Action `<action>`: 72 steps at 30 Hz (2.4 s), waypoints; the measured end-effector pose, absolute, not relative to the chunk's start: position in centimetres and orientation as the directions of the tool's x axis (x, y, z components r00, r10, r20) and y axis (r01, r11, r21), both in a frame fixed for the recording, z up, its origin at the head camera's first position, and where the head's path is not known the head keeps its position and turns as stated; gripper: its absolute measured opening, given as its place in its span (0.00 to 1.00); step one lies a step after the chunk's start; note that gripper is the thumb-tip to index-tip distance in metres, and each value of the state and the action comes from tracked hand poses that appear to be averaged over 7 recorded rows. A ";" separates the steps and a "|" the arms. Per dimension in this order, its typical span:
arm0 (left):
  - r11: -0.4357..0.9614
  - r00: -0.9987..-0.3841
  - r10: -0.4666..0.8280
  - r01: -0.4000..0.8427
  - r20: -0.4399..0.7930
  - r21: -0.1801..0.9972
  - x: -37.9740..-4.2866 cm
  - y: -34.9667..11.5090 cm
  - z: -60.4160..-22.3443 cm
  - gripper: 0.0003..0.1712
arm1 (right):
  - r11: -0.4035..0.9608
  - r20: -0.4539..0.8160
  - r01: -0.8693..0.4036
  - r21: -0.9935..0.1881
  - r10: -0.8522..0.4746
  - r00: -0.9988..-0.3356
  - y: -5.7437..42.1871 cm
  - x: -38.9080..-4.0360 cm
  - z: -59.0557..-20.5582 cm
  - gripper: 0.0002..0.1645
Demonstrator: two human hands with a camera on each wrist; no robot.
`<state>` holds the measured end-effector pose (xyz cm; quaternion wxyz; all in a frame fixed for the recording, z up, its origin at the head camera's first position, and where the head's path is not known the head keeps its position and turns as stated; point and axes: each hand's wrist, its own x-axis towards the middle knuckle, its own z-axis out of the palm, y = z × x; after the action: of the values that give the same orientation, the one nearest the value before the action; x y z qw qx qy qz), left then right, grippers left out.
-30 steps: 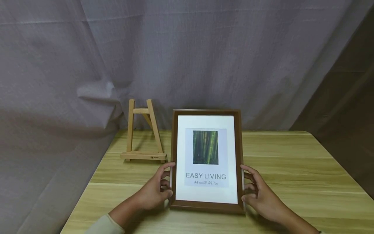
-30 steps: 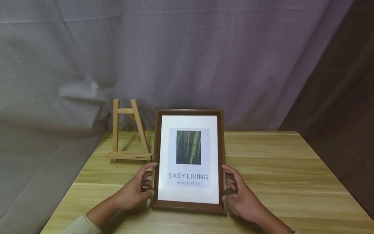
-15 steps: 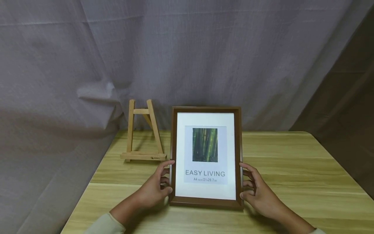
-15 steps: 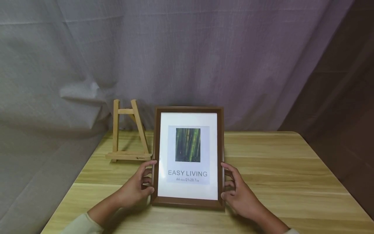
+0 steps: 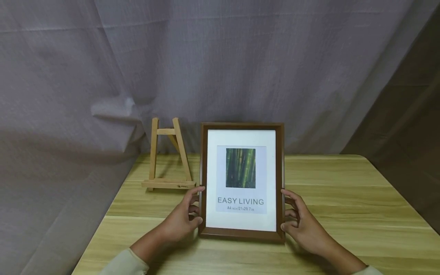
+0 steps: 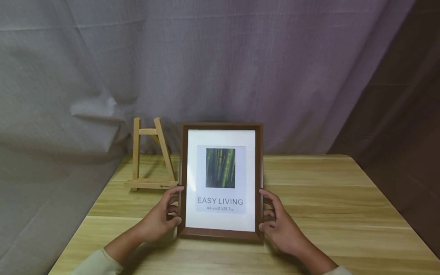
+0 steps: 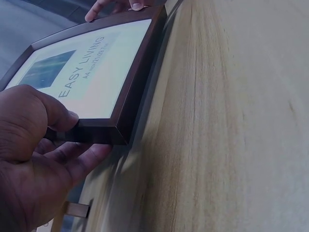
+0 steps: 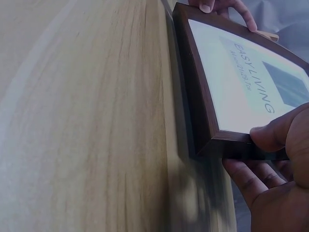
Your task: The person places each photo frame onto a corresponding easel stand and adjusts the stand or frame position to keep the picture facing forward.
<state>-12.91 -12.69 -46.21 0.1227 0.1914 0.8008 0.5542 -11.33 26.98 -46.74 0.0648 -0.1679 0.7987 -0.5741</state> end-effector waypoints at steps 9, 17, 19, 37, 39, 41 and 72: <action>0.339 -0.905 0.424 0.199 0.039 0.920 -12.8 -12.6 -46.5 0.51 | 0.277 0.121 -0.223 -0.935 -0.343 -0.932 27.1 -11.4 -47.3 0.60; 0.336 -0.906 0.417 0.224 0.069 0.915 -12.7 -12.6 -46.8 0.51 | 0.308 0.138 -0.241 -0.921 -0.320 -0.937 26.9 -11.3 -47.7 0.60; 0.337 -0.906 0.414 0.238 0.084 0.911 -12.7 -12.6 -46.9 0.50 | 0.308 0.152 -0.253 -0.917 -0.316 -0.937 26.9 -11.3 -47.8 0.60; 0.353 -0.913 0.391 0.261 0.111 0.899 -13.3 -12.2 -47.1 0.51 | 0.302 0.200 -0.296 -0.906 -0.312 -0.929 26.7 -11.9 -48.1 0.60; 0.346 -0.913 0.389 0.267 0.121 0.899 -13.3 -12.1 -47.1 0.52 | 0.297 0.211 -0.306 -0.904 -0.312 -0.926 26.7 -11.9 -48.2 0.60; 0.344 -0.914 0.384 0.273 0.131 0.898 -13.2 -12.1 -47.1 0.52 | 0.303 0.217 -0.312 -0.901 -0.309 -0.926 26.6 -11.8 -48.3 0.60; 0.400 -0.916 0.331 0.352 0.224 0.846 -13.0 -11.8 -47.3 0.52 | 0.322 0.310 -0.400 -0.858 -0.296 -0.904 26.5 -12.1 -49.3 0.60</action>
<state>-13.03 -11.78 -47.29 -0.0101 0.2042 0.8367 0.5081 -12.14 26.50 -49.33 -0.0477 -0.2144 0.8116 -0.5414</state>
